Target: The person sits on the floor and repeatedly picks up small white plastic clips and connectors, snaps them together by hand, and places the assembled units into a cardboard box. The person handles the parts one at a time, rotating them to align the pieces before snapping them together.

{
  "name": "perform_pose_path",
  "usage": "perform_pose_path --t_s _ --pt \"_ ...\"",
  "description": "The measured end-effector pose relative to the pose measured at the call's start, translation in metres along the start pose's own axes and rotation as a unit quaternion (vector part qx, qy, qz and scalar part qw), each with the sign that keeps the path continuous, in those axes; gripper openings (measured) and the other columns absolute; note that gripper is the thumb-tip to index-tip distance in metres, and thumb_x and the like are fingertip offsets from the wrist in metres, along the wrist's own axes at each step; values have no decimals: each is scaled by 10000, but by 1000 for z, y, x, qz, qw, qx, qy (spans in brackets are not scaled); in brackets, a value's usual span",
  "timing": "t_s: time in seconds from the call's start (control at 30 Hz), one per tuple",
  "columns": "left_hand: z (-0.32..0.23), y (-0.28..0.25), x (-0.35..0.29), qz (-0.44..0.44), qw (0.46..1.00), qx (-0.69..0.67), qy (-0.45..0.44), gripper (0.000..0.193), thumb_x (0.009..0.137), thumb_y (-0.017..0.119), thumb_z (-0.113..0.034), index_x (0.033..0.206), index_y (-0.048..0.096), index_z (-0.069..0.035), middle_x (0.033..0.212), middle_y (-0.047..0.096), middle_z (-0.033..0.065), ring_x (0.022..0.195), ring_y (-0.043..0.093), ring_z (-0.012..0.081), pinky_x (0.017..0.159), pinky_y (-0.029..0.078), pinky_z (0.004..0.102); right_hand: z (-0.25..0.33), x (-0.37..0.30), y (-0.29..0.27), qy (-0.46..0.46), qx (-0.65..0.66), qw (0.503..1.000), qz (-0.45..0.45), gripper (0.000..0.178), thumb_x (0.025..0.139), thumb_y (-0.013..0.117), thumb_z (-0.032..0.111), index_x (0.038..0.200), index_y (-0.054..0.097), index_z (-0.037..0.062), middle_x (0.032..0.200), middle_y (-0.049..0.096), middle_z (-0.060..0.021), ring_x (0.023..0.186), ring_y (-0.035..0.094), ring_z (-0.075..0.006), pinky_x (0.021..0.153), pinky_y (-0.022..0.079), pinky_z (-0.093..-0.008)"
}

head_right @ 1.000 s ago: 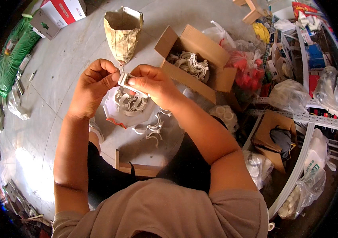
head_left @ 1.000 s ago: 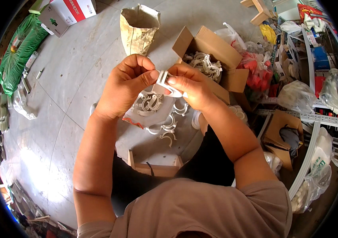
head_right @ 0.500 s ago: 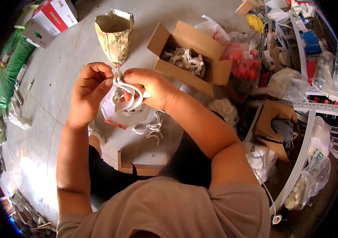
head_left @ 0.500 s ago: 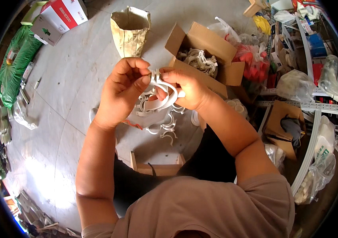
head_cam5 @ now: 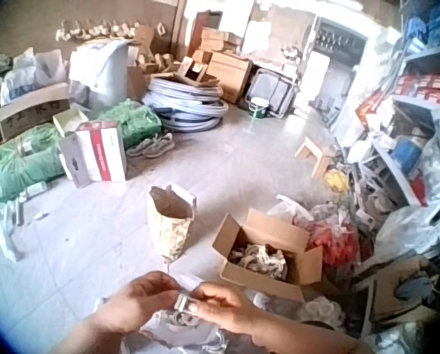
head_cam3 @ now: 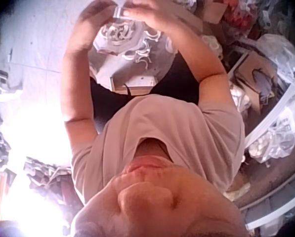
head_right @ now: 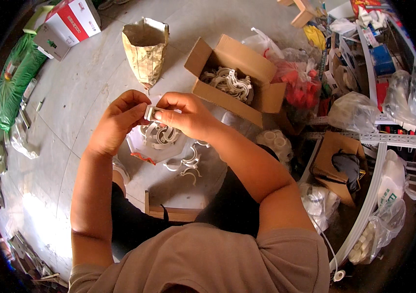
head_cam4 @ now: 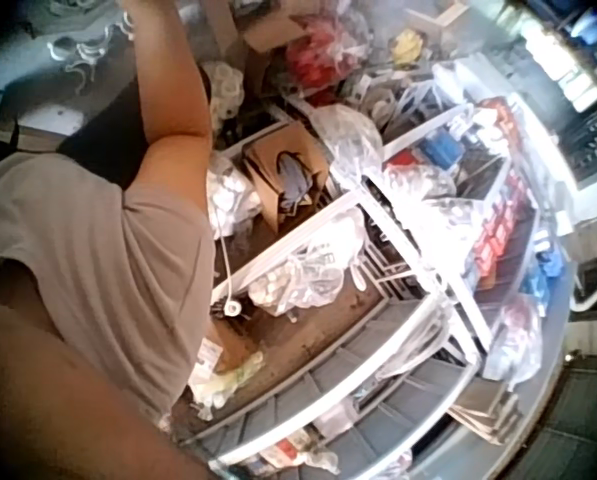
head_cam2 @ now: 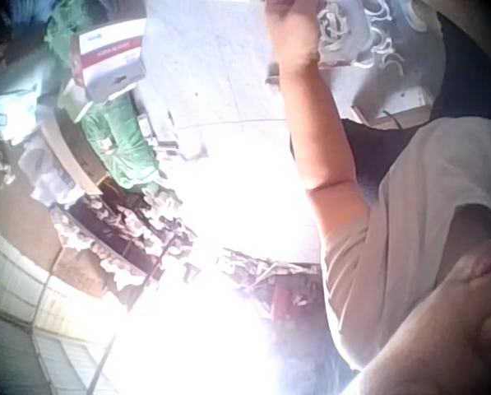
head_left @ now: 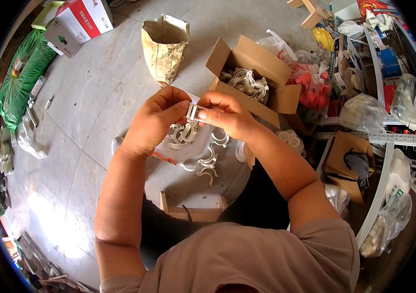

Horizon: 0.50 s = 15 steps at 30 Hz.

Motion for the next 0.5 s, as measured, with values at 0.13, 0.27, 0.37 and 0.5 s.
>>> perform_pose_path --t_s 0.13,0.27,0.37,0.5 --pt "-4 3 -1 16 1000 -2 21 90 842 521 -76 929 520 -53 854 532 -1 786 499 76 727 420 231 -1 -2 -2 8 26 1000 -9 181 817 570 163 879 565 -7 764 557 -3 703 485 -55 635 397 -208" --pt "-10 4 -2 35 997 -29 65 110 829 522 -31 936 512 -56 860 528 -2 789 497 77 734 412 227 -2 -1 1 17 49 999 14 186 822 565 174 892 563 2 772 562 -7 707 490 -58 625 388 -205" --pt "-10 5 0 27 996 -50 73 143 825 526 -33 967 504 -38 867 533 12 786 497 79 721 407 215 -5 0 -1 21 58 998 15 188 826 558 180 899 560 7 769 567 -18 701 495 -62 608 377 -201" --pt "-4 -14 3 -66 996 -34 40 133 845 514 -102 976 518 -81 890 538 -4 815 498 86 747 404 231 -31 12 -30 62 114 987 -90 187 832 537 215 869 569 34 768 585 -38 666 553 -106 617 437 -240"
Point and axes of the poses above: each hand's wrist, its own x-axis towards the middle knuckle, its own y-axis out of the palm, z = x × y, the point moved 10 cm from there along x, towards the middle knuckle
